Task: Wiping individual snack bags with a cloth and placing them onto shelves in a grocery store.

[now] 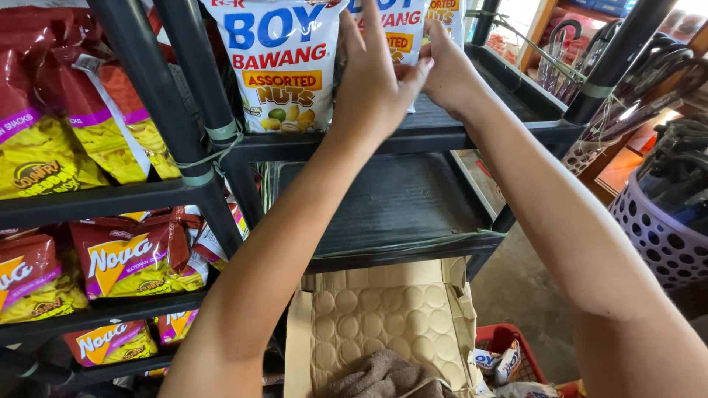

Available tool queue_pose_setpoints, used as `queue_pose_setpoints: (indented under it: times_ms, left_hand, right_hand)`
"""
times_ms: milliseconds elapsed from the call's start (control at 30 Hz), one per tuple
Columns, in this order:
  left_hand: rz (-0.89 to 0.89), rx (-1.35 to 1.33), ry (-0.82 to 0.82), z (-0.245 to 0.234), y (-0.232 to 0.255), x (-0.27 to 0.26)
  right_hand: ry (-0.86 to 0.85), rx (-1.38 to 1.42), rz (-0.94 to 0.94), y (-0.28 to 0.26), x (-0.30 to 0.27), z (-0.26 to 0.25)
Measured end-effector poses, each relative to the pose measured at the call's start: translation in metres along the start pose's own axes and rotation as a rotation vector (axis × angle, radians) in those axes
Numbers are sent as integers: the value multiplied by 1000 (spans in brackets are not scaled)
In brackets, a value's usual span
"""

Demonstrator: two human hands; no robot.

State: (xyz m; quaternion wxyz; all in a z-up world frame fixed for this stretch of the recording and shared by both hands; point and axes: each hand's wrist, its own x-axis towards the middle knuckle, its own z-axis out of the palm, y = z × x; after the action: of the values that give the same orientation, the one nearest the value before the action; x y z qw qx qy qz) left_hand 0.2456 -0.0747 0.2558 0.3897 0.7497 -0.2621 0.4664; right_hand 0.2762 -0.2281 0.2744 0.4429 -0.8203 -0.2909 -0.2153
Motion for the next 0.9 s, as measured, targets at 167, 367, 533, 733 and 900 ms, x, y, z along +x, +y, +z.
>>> queue_pose_setpoints:
  times_ms: [167, 367, 533, 733, 900]
  left_hand:
    - [60, 138, -150, -2, 15, -23]
    - [192, 388, -253, -29, 46, -43]
    - [117, 580, -292, -96, 66, -40]
    - [184, 736, -105, -106, 13, -29]
    - [138, 646, -195, -109, 6, -9]
  right_hand:
    - [-12, 8, 21, 28, 8, -3]
    - [66, 34, 38, 6, -2, 0]
    - [107, 12, 35, 10, 3, -2]
    - [127, -13, 24, 7, 0, 3]
    - [133, -88, -3, -4, -6, 4]
